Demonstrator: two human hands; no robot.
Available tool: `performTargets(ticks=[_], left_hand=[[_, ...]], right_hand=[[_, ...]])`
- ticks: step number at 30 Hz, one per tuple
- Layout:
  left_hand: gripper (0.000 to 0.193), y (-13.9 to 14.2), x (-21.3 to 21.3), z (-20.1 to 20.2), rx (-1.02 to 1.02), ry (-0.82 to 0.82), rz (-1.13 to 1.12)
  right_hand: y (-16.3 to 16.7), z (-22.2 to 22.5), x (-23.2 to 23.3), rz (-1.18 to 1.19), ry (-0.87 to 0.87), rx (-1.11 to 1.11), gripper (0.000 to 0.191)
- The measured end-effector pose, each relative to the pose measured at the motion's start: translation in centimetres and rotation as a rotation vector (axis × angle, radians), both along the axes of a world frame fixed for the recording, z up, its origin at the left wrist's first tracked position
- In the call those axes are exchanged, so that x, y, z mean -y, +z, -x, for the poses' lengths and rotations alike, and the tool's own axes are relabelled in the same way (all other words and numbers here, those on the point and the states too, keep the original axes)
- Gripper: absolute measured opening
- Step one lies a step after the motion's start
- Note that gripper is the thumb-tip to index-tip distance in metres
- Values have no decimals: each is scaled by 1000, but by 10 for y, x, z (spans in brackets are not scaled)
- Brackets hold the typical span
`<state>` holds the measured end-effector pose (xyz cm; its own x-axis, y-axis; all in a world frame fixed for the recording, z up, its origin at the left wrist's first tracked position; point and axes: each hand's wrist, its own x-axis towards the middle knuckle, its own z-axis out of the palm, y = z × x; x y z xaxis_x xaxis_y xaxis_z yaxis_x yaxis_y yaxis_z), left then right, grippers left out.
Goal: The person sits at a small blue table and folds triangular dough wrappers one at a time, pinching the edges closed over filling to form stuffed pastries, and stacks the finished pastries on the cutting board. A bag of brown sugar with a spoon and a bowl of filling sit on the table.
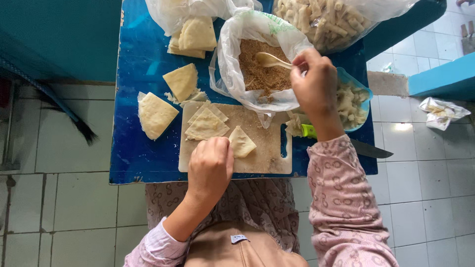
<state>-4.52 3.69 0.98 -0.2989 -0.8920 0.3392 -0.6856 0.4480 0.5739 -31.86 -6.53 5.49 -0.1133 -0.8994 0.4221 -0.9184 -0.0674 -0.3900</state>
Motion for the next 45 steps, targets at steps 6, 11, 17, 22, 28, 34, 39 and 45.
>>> performTargets(ticks=[6, 11, 17, 22, 28, 34, 39, 45], left_hand=[[21, 4, 3, -6, -195, 22, -203], [16, 8, 2, -13, -251, 10, -199], [15, 8, 3, -18, -349, -34, -233], [20, 6, 2, -16, -432, -2, -302], [23, 2, 1, -17, -453, 15, -320], [28, -1, 1, -16, -472, 19, -344], [31, 0, -1, -18, -486, 26, -387], [39, -2, -5, -17, -507, 5, -319]], right_hand=[[-11, 1, 2, 6, -39, 358, 7], [-33, 11, 15, -46, -102, 658, 8], [-37, 27, 7, -92, -103, 984, 9], [-38, 12, 6, -108, -147, 969, 10], [-22, 11, -8, 9, -136, 903, 10], [-11, 8, -47, -2, -112, 1062, 11], [-13, -21, -99, -140, -70, 1166, 11], [-18, -80, -159, -134, -23, 899, 11]])
